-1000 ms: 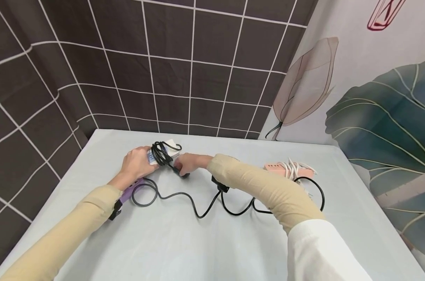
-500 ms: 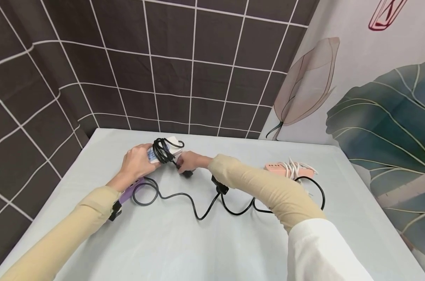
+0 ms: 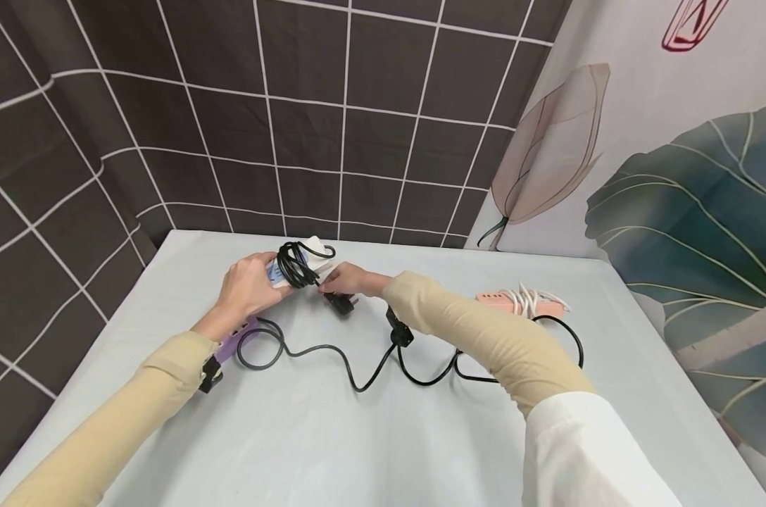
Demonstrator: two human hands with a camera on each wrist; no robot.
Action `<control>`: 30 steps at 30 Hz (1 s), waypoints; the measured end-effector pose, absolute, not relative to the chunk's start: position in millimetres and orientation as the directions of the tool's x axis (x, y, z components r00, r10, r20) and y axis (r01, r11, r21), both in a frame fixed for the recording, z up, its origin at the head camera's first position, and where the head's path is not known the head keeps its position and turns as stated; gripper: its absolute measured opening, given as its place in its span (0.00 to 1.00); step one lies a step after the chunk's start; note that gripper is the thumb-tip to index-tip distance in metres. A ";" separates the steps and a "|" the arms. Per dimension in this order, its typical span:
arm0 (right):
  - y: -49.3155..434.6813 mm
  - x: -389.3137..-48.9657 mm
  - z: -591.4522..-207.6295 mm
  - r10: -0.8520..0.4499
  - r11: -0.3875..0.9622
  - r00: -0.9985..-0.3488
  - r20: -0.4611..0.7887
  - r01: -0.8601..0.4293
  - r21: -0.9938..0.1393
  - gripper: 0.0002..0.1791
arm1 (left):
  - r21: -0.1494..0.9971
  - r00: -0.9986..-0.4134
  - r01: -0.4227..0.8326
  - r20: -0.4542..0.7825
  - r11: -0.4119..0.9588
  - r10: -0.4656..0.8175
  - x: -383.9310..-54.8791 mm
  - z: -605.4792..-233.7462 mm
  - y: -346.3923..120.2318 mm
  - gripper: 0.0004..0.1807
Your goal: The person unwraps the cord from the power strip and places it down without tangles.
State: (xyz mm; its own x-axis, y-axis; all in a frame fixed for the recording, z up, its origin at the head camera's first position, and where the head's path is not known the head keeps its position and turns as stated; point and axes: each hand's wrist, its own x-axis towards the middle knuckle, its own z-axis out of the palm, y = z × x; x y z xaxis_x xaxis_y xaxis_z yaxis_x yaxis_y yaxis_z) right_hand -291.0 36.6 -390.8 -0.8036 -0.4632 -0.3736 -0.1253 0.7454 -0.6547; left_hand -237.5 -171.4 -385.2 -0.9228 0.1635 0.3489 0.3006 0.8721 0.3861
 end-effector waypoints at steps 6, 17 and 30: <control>40.8 -292.4 -388.4 -0.434 0.713 -0.789 -0.435 -0.006 -0.701 0.16 | 0.376 -0.923 0.320 0.332 0.870 0.195 -237.7 -383.6 -170.7 0.39; 49.0 -294.5 -391.7 -0.443 0.704 -0.776 -0.449 0.009 -0.711 0.17 | 0.389 -0.926 0.329 0.310 0.861 0.215 -235.1 -384.5 -172.6 0.39; 53.0 -296.1 -388.6 -0.379 0.729 -0.849 -0.368 -0.029 -0.684 0.11 | 0.383 -0.907 0.379 0.335 0.842 0.256 -233.5 -384.6 -174.5 0.39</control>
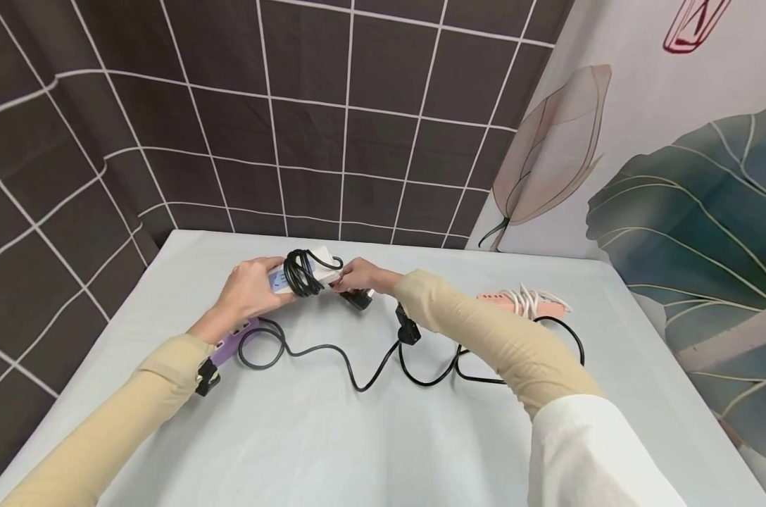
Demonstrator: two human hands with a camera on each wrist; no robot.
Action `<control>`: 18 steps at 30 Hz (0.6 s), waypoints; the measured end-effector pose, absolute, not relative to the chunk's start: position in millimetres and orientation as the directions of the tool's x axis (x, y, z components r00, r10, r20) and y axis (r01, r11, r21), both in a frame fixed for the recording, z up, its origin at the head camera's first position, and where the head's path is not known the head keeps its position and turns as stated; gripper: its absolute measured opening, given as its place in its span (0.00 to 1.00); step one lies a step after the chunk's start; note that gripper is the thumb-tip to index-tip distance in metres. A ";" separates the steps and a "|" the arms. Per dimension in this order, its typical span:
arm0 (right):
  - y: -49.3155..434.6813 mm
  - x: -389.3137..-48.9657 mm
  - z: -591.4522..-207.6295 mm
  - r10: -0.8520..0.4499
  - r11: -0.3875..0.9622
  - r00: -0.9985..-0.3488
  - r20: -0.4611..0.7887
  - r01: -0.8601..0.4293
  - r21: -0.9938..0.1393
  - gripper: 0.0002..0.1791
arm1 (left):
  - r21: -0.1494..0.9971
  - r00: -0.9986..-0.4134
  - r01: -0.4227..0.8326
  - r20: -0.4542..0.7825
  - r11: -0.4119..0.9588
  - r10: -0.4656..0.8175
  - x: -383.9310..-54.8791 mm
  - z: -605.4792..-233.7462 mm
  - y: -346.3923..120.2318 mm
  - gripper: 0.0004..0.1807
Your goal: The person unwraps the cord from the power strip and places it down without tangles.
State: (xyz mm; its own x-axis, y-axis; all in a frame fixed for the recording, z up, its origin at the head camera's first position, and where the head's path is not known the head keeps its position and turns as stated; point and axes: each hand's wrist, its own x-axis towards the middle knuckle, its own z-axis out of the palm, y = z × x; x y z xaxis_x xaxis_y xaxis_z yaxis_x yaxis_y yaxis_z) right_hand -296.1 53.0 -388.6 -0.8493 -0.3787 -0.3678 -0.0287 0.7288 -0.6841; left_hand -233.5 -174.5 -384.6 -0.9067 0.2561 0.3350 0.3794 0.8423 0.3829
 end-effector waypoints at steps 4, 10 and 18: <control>57.6 -297.5 -385.9 -0.350 0.734 -0.881 -0.318 -0.047 -0.677 0.09 | 0.382 -0.896 0.405 0.346 0.831 0.278 -232.9 -385.9 -173.9 0.38; 61.0 -301.9 -380.9 -0.309 0.739 -0.908 -0.283 -0.043 -0.672 0.17 | 0.382 -0.896 0.416 0.329 0.825 0.299 -232.4 -387.5 -171.5 0.39; 61.9 -306.3 -374.3 -0.298 0.743 -0.928 -0.224 -0.078 -0.665 0.15 | 0.380 -0.905 0.409 0.285 0.829 0.316 -231.0 -385.6 -168.4 0.40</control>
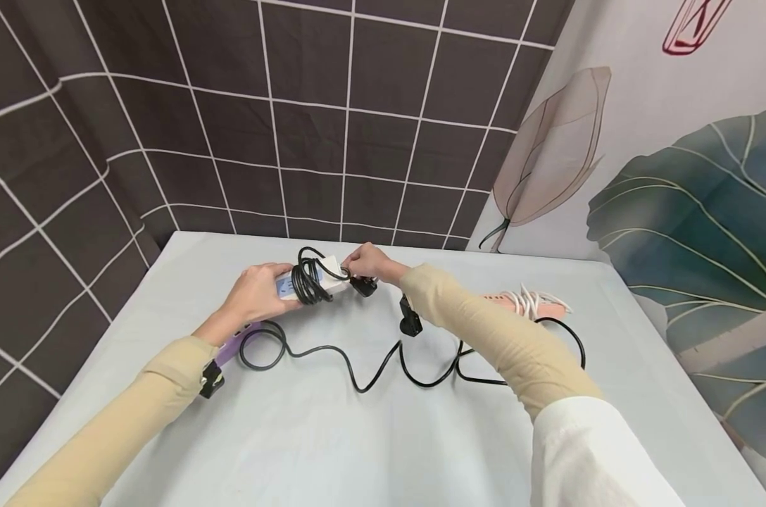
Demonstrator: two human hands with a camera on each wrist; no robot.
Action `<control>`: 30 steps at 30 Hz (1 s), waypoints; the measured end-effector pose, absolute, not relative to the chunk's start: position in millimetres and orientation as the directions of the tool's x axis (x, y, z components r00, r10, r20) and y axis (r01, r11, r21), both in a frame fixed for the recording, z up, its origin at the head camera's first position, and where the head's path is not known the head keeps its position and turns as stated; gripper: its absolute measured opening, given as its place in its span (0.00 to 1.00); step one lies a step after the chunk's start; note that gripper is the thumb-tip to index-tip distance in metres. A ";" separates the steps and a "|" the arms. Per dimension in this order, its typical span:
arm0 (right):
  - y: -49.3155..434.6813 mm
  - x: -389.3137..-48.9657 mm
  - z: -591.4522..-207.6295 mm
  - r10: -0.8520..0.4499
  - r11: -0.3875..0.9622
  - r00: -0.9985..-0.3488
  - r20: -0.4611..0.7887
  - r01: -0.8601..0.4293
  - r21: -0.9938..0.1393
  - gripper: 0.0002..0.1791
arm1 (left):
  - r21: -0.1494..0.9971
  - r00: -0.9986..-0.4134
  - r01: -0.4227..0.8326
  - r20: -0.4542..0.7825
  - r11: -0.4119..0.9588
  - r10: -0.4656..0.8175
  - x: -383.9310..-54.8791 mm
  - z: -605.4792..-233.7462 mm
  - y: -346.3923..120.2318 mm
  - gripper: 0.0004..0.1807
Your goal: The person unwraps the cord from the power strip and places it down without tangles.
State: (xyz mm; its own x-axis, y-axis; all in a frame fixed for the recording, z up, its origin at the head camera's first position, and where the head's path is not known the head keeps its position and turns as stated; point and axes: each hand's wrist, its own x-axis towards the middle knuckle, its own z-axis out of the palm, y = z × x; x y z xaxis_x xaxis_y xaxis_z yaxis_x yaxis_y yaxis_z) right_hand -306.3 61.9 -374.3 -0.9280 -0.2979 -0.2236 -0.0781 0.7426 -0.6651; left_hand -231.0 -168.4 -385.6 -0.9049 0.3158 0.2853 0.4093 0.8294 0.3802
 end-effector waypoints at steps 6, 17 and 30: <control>63.1 -307.7 -364.3 -0.311 0.733 -0.930 -0.194 -0.106 -0.672 0.12 | 0.375 -0.905 0.413 0.272 0.830 0.328 -230.2 -387.6 -168.9 0.40; 65.8 -306.9 -349.5 -0.327 0.736 -0.936 -0.131 -0.165 -0.656 0.10 | 0.379 -0.922 0.371 0.257 0.848 0.289 -230.8 -393.0 -175.2 0.38; 72.5 -304.2 -348.4 -0.312 0.696 -0.938 -0.150 -0.118 -0.708 0.09 | 0.397 -0.938 0.324 0.255 0.859 0.236 -234.3 -395.2 -178.5 0.40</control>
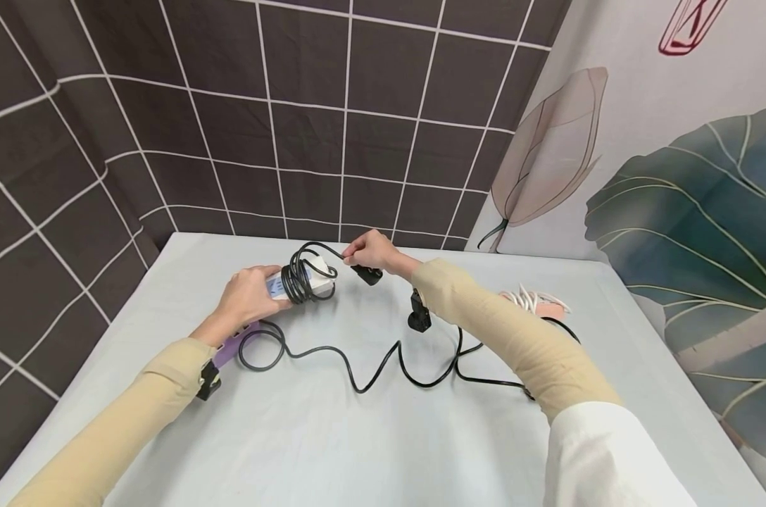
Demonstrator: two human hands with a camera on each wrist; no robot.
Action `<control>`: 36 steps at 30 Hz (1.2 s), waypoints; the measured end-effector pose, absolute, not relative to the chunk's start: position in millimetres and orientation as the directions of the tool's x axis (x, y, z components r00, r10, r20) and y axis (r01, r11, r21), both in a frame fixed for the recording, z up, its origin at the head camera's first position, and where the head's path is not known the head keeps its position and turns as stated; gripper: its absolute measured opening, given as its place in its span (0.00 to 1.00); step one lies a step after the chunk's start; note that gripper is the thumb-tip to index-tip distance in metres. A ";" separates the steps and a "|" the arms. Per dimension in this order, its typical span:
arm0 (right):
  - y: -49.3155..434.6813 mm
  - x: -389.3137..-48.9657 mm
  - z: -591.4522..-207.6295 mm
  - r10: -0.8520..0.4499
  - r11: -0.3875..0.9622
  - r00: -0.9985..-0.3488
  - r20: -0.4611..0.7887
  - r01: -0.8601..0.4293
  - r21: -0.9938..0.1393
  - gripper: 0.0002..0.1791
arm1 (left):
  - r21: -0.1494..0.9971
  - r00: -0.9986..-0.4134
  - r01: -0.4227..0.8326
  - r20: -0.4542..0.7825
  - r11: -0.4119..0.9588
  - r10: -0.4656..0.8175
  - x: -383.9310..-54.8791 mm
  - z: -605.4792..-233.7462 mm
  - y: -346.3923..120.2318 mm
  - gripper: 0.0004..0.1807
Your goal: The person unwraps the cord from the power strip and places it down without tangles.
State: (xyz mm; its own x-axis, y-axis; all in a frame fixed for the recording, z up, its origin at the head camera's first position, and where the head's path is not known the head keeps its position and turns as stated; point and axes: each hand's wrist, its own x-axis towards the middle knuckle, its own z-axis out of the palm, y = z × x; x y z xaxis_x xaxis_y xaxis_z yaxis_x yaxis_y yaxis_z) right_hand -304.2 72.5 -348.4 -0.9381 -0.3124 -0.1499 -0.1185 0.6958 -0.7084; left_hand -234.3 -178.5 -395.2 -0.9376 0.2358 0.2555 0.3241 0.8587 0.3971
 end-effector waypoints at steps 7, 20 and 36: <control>73.8 -302.5 -348.9 -0.312 0.695 -0.938 -0.152 -0.117 -0.709 0.09 | 0.425 -0.948 0.294 0.240 0.856 0.207 -235.7 -394.5 -179.6 0.41; 75.0 -300.2 -353.1 -0.322 0.706 -0.933 -0.161 -0.124 -0.697 0.08 | 0.451 -0.957 0.259 0.238 0.854 0.165 -235.4 -394.7 -183.3 0.39; 77.0 -296.7 -354.7 -0.338 0.728 -0.923 -0.184 -0.133 -0.672 0.08 | 0.453 -0.972 0.192 0.213 0.870 0.103 -239.8 -395.2 -190.3 0.42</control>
